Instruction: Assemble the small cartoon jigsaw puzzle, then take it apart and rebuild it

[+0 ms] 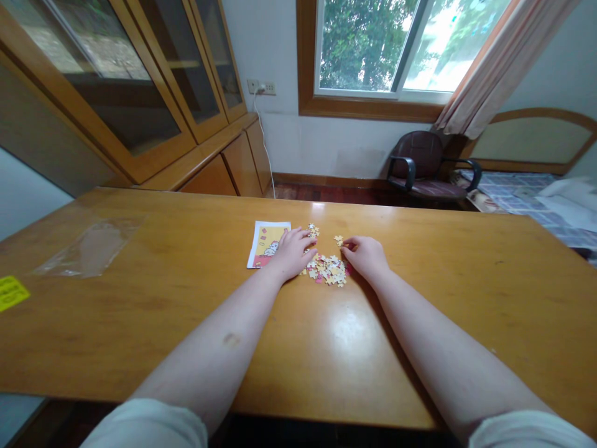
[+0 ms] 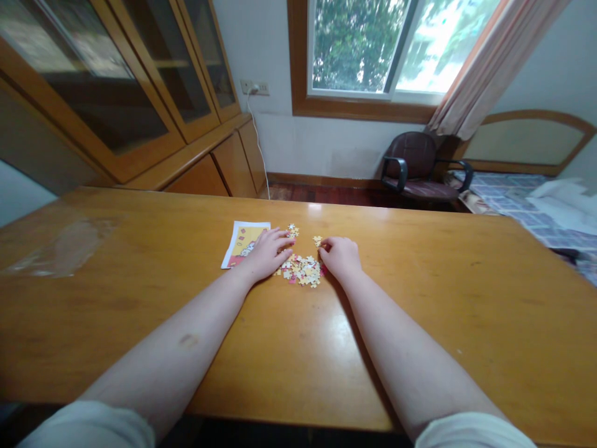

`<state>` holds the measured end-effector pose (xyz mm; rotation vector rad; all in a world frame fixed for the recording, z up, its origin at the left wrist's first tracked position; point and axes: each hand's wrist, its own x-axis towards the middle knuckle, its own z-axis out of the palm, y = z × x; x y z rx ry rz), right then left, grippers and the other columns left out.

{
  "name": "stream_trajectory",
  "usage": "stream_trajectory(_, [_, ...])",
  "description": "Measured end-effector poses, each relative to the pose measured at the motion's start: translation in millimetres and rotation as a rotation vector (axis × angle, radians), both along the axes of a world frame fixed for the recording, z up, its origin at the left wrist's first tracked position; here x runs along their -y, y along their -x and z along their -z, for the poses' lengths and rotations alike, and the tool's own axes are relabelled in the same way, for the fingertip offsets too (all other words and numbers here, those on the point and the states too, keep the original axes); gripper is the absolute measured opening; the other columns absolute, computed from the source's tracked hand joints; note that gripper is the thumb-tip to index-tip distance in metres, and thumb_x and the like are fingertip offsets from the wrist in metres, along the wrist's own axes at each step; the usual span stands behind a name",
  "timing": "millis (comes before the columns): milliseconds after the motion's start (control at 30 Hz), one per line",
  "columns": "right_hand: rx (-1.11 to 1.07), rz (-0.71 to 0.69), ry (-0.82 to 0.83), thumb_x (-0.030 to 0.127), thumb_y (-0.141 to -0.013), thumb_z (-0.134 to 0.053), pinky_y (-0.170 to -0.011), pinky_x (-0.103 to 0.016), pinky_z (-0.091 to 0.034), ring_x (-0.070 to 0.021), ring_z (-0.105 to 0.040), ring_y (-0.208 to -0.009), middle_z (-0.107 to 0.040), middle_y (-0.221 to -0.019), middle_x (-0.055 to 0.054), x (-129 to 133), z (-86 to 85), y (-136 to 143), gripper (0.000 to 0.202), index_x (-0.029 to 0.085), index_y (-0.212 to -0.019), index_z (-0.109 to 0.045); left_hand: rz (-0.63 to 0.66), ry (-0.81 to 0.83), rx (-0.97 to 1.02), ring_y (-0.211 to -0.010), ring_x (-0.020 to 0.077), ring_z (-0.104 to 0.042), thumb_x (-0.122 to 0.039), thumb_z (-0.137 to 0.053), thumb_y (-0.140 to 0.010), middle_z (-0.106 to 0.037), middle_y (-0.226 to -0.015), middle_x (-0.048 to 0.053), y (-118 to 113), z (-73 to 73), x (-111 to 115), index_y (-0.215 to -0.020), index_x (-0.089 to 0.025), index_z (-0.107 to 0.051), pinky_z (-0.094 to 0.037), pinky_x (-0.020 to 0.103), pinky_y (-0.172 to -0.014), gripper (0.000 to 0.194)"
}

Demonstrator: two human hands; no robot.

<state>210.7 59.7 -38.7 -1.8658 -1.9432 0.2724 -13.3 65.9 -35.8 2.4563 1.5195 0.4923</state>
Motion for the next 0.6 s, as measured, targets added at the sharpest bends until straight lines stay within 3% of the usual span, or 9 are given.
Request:
stream_trajectory(167, [-0.071,-0.021,0.031,0.033,-0.078,-0.064,-0.069,-0.026,-0.043,-0.0162,-0.063,-0.076,-0.072,-0.080,-0.001,0,0.0,3,0.013,0.024,-0.083,-0.072,0.002,0.000,0.005,-0.135,0.0302,-0.036,-0.038,-0.049,-0.091,-0.052,-0.139,0.006,0,1.2,-1,-0.122,-0.024,-0.063,-0.020,0.055,-0.114,0.036])
stream_trajectory(367, [0.094,0.032,0.016,0.046,-0.080,-0.059,-0.069,-0.029,-0.042,-0.0194,-0.063,-0.077,-0.072,-0.080,-0.005,8,-9.9,6,0.027,0.023,-0.077,-0.073,0.005,-0.010,0.033,-0.134,0.0291,-0.037,-0.038,-0.049,-0.091,-0.053,-0.138,0.007,1,1.6,-1,-0.120,-0.024,-0.064,-0.022,0.053,-0.114,0.035])
stream_trajectory(600, [0.176,0.022,0.072,0.039,-0.079,-0.061,-0.069,-0.029,-0.042,-0.0210,-0.064,-0.078,-0.073,-0.084,-0.008,12,-11.0,12,0.021,0.023,-0.077,-0.075,0.007,-0.024,0.034,-0.133,0.0283,-0.038,-0.037,-0.049,-0.091,-0.053,-0.137,0.007,0,1.9,-1,-0.120,-0.023,-0.065,-0.023,0.051,-0.114,0.035])
